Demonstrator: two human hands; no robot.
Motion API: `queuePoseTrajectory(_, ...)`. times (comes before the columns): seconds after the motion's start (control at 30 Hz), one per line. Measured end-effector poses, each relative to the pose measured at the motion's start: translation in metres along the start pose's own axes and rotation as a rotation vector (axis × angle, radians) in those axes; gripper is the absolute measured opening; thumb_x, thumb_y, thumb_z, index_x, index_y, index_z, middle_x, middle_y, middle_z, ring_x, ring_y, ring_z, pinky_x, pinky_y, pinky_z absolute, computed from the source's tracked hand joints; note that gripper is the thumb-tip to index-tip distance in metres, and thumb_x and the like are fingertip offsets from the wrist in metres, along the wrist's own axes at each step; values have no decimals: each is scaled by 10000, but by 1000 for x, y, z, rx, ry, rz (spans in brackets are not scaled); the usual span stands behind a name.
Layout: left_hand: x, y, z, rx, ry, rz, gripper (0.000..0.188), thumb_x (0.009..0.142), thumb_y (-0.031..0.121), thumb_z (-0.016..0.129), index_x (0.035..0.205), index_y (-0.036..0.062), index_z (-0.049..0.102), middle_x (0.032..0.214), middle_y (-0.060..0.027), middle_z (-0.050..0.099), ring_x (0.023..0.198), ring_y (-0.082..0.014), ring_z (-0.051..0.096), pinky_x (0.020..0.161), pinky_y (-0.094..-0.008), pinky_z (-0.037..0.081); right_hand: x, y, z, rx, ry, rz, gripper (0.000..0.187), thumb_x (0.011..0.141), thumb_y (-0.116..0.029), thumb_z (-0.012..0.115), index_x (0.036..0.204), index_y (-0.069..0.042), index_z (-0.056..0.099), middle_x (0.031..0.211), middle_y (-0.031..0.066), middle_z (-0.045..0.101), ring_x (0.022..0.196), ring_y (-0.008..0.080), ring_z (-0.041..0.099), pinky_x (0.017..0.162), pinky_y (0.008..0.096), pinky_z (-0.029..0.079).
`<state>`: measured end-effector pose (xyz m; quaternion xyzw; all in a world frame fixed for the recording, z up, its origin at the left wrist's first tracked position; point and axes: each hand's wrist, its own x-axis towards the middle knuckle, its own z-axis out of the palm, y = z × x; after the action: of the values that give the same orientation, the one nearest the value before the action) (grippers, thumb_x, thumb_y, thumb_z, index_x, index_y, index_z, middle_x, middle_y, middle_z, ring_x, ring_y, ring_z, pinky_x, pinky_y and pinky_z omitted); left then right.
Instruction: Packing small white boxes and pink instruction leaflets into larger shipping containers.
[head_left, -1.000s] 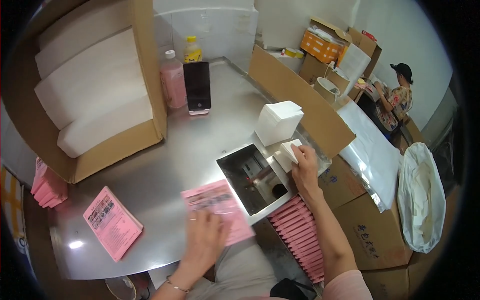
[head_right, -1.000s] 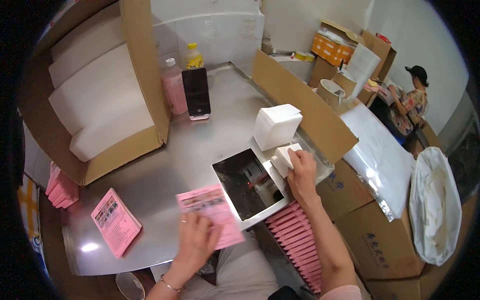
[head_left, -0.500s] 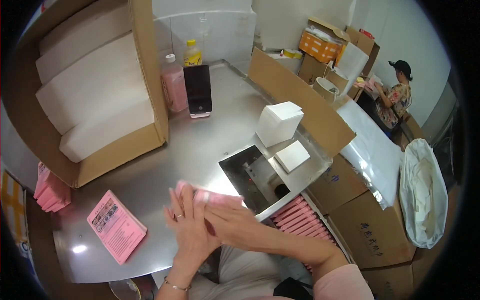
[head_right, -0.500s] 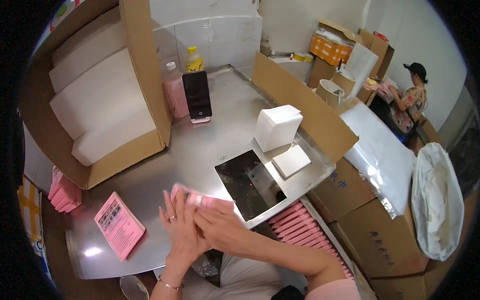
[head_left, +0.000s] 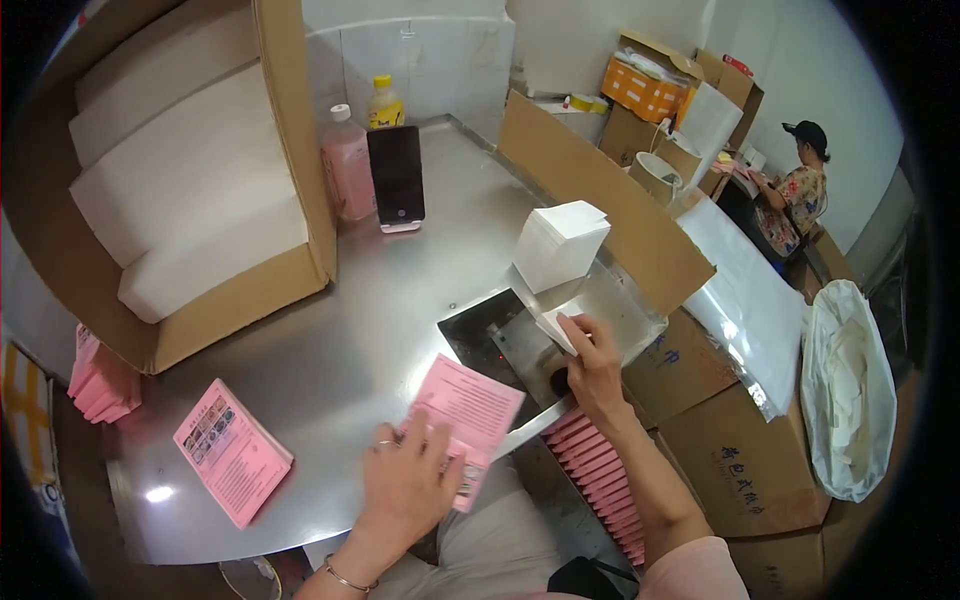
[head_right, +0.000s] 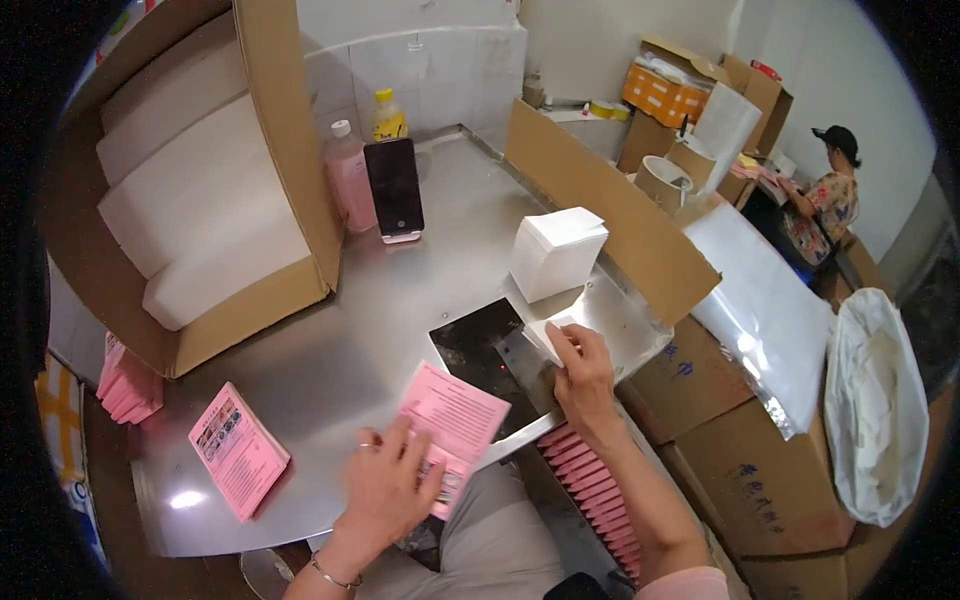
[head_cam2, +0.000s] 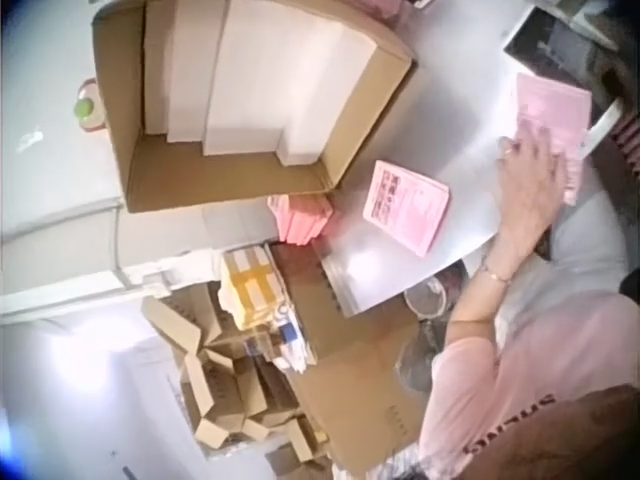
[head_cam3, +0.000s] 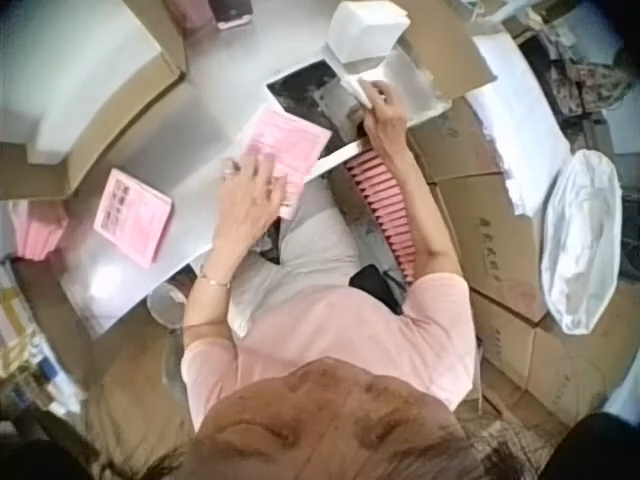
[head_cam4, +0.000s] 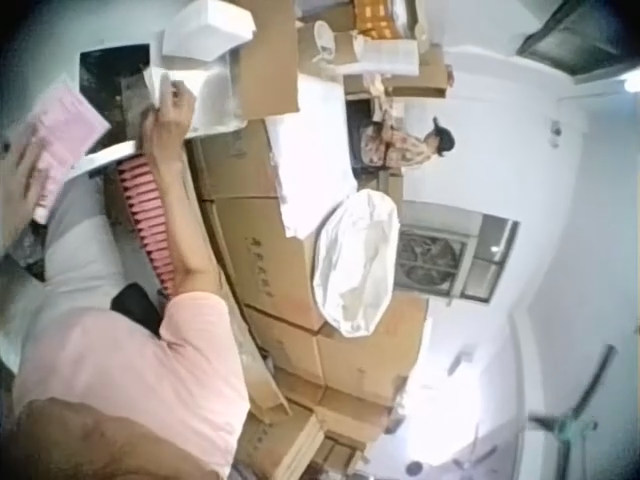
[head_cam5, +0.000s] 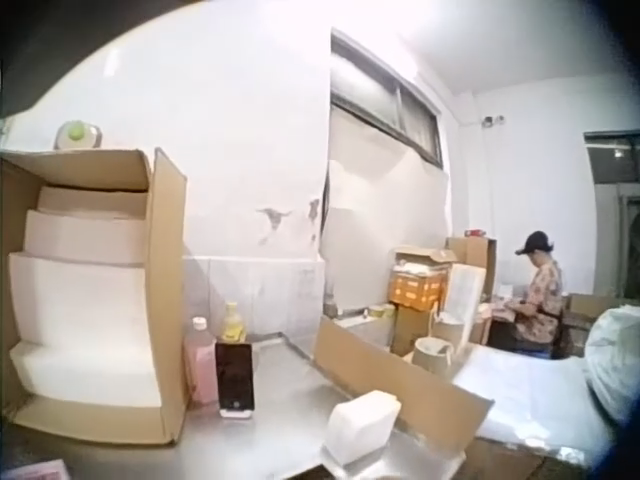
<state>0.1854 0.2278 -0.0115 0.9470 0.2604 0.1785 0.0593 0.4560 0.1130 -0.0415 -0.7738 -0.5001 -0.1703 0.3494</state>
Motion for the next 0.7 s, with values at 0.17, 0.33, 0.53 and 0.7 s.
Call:
queuePoseTrajectory(0.17,-1,-17,-12,-423,-138,-85,511,754,256,738,1215,81,607,1085,-162,576,925,-355,566,723,-482,472,-35,-117,-6,-17,-600,-683,447,814,-89,626,1259,-114,656,1187,179,611,1124,378,610,1006,582,467)
queuePoseTrajectory(0.33,-3,8,-7,-263,-3,-24,711,730,100,737,1398,67,495,1092,-240,512,970,-392,546,783,-461,464,-20,-115,45,56,-341,-525,218,787,-148,610,964,-37,670,876,182,546,854,338,580,1082,733,260)
queuePoseTrajectory(0.53,-3,2,-11,-334,-32,-12,793,796,146,725,1507,73,384,960,-168,574,881,-329,563,736,-426,438,12,-65,91,29,-355,-242,201,855,-166,607,1006,-40,645,923,179,646,949,375,636,1024,692,326)
queuePoseTrajectory(0.7,-30,-22,-11,-576,-2,168,438,789,106,711,1211,13,638,1032,-156,617,941,-332,598,784,-406,475,19,-25,50,-149,-688,33,177,850,-194,634,914,-33,670,803,187,691,790,413,677,764,486,545)
